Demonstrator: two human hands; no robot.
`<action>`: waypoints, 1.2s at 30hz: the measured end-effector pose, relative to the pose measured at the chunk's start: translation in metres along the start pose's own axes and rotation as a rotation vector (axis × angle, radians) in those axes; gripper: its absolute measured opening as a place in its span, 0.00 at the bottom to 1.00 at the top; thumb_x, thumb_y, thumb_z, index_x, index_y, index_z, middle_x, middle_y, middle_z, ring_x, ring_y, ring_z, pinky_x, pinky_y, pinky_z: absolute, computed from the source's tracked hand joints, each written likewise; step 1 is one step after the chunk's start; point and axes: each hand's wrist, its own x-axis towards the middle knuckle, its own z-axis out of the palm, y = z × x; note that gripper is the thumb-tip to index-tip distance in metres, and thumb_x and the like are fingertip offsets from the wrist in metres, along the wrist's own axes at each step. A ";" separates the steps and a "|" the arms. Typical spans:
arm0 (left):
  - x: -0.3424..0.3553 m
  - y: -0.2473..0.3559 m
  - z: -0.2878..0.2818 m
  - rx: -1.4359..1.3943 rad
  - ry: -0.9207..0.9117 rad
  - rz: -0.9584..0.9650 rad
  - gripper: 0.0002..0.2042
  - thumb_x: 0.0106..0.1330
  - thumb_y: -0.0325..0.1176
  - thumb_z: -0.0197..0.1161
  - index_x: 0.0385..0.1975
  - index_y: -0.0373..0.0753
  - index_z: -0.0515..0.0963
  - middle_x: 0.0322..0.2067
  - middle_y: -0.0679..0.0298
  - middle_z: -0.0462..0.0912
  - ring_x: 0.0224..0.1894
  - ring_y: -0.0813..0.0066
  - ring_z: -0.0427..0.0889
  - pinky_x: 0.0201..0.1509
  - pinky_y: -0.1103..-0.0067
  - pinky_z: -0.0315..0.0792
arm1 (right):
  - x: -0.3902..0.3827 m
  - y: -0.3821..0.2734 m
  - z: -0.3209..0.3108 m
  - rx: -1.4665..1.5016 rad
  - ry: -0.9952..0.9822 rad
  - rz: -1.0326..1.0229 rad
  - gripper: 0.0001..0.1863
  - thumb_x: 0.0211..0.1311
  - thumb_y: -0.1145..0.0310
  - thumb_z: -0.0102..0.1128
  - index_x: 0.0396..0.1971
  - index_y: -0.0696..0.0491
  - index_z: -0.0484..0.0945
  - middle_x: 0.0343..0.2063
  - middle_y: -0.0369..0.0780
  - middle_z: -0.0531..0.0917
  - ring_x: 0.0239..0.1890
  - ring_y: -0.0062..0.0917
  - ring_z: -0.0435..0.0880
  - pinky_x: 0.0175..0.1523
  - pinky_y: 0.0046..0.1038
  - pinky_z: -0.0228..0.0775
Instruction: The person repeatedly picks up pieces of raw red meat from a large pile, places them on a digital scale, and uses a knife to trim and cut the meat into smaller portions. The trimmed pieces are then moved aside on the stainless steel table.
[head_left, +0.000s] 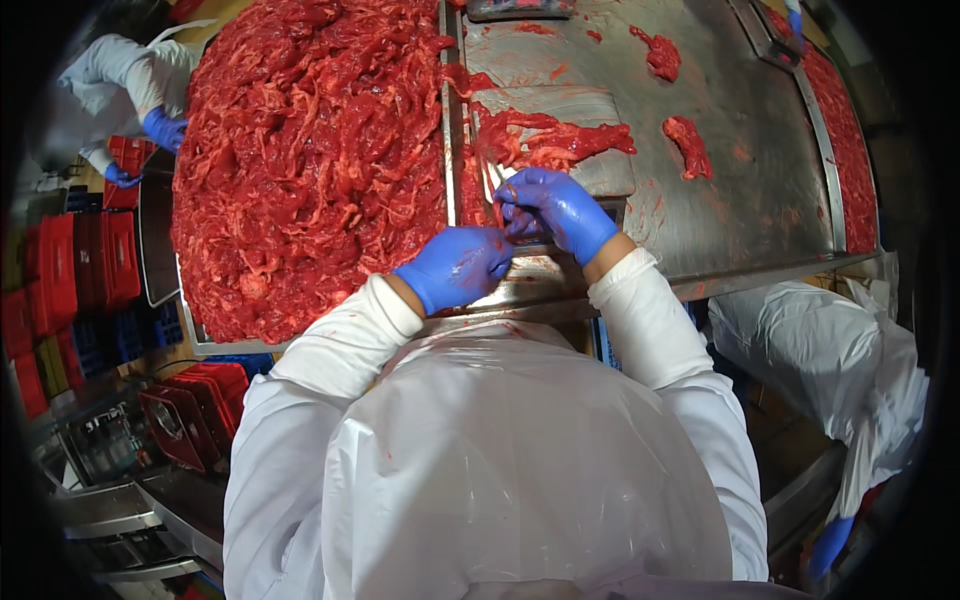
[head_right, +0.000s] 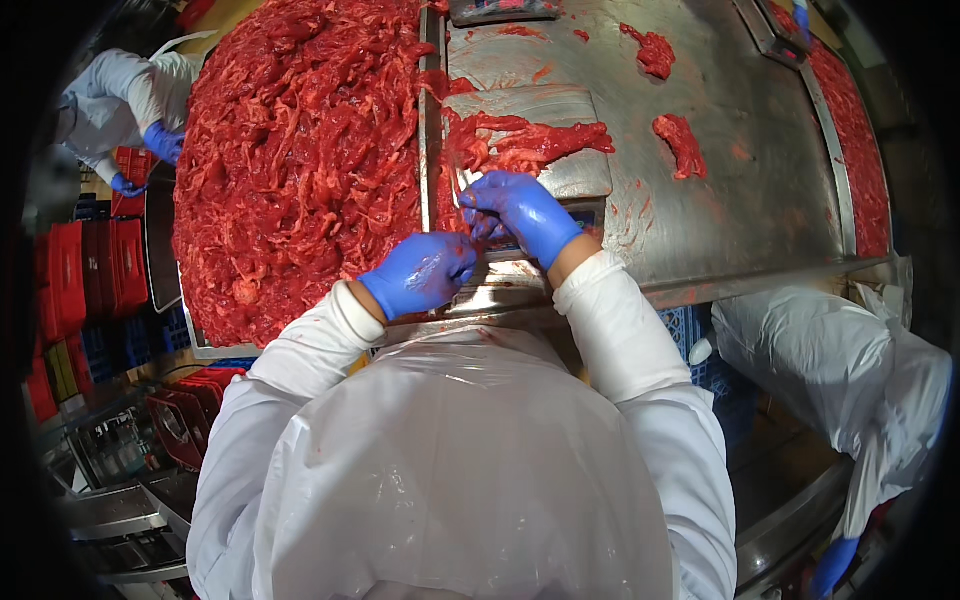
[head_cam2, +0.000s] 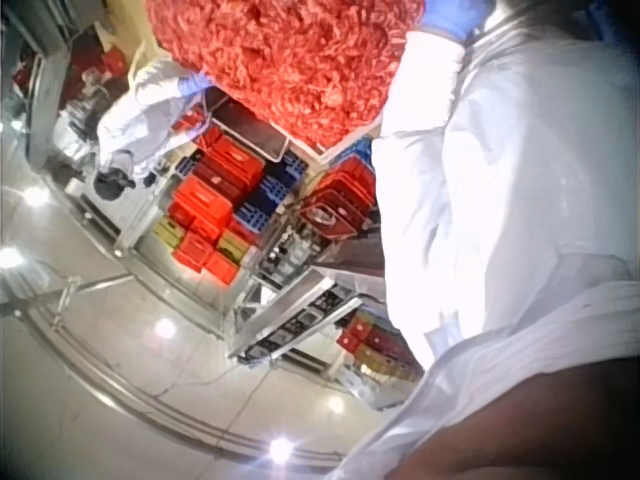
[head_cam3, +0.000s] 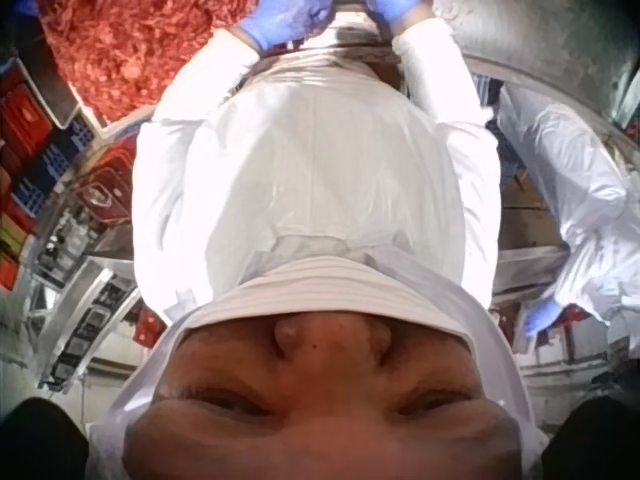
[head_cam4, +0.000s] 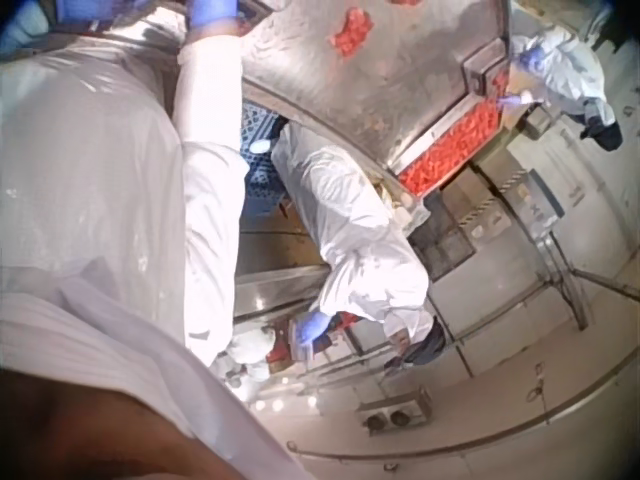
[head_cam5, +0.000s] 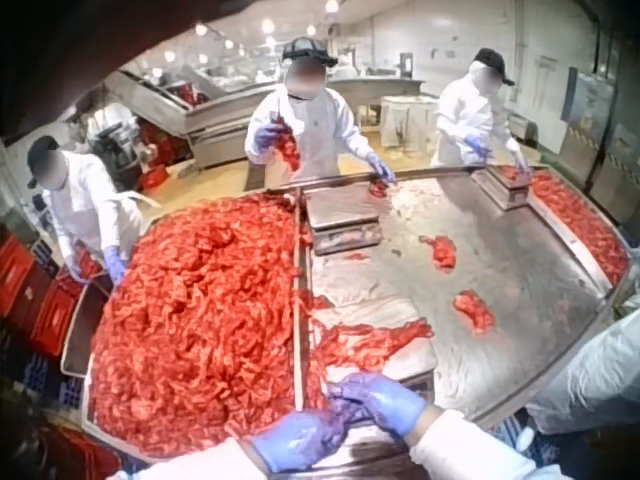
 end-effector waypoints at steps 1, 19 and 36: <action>-0.007 -0.005 -0.004 -0.004 -0.050 0.013 0.04 0.59 0.30 0.65 0.31 0.39 0.78 0.33 0.52 0.81 0.37 0.48 0.83 0.42 0.60 0.78 | 0.000 0.002 -0.003 0.055 0.001 -0.024 0.09 0.73 0.66 0.65 0.42 0.57 0.81 0.30 0.35 0.82 0.29 0.20 0.82 0.39 0.26 0.82; 0.107 -0.047 -0.016 0.274 0.400 -0.218 0.38 0.62 0.38 0.70 0.73 0.35 0.66 0.72 0.43 0.67 0.73 0.43 0.66 0.78 0.61 0.62 | 0.018 -0.016 -0.050 -0.940 0.918 -0.523 0.32 0.67 0.68 0.72 0.66 0.63 0.70 0.61 0.48 0.78 0.64 0.30 0.76 0.68 0.29 0.70; 0.048 -0.037 -0.026 0.190 0.332 -0.151 0.07 0.63 0.36 0.67 0.33 0.41 0.86 0.36 0.55 0.81 0.42 0.52 0.82 0.48 0.61 0.77 | -0.084 0.077 -0.045 -0.041 0.064 -0.125 0.16 0.76 0.60 0.61 0.50 0.58 0.81 0.38 0.39 0.86 0.41 0.22 0.85 0.51 0.26 0.79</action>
